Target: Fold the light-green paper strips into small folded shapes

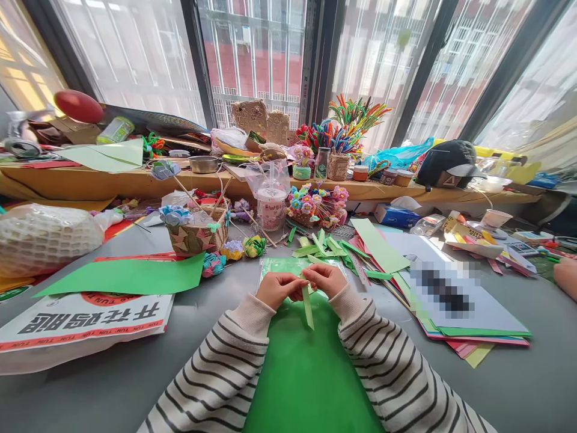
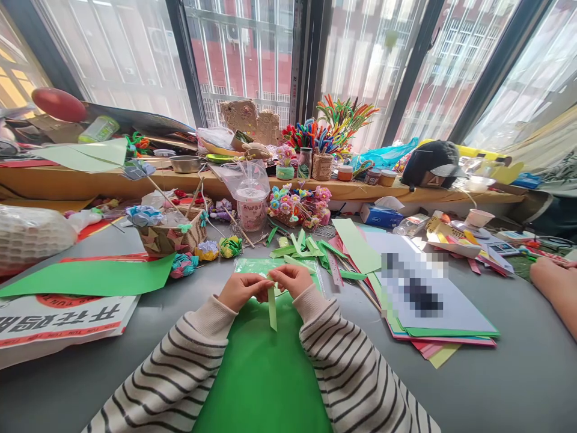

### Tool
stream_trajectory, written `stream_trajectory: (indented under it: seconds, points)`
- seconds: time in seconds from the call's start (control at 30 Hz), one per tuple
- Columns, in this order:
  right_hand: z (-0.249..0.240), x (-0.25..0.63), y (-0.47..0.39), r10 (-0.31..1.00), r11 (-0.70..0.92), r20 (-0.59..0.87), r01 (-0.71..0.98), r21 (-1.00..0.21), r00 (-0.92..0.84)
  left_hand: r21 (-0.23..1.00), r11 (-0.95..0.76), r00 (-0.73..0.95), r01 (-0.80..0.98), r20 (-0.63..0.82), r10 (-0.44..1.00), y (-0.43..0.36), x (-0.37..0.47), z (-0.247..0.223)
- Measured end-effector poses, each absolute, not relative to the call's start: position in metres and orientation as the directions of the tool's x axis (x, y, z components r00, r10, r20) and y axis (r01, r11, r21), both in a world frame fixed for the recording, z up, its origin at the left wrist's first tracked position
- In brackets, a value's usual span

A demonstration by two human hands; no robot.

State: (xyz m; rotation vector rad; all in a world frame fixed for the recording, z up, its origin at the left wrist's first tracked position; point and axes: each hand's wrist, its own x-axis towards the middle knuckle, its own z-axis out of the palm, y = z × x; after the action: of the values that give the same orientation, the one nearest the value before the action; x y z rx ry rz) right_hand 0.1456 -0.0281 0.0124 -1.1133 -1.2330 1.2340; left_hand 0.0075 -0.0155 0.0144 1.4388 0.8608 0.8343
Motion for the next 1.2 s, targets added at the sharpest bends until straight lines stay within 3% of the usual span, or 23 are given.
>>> stream_trajectory:
  seconds: [0.4,0.7,0.9,1.2]
  points:
    - [0.009,0.144,-0.027,0.992,0.119,0.121,0.075,-0.99,0.034,0.997,0.03,0.535,0.074,-0.065,0.842,-0.018,0.009,0.014]
    - [0.009,0.145,-0.029,0.999,0.014,0.004,0.205,-0.979,-0.05,0.997,-0.005,0.15,-0.071,0.016,0.989,-0.012,0.004,0.017]
    - [0.01,0.143,-0.031,0.995,-0.025,-0.036,0.113,-0.993,-0.095,0.992,0.029,0.171,-0.126,-0.007,0.985,-0.01,0.004,0.016]
    - [0.002,0.149,-0.027,0.938,-0.117,-0.105,-0.017,-0.993,-0.33,0.963,0.108,0.294,-0.248,-0.032,0.955,-0.011,0.005,0.017]
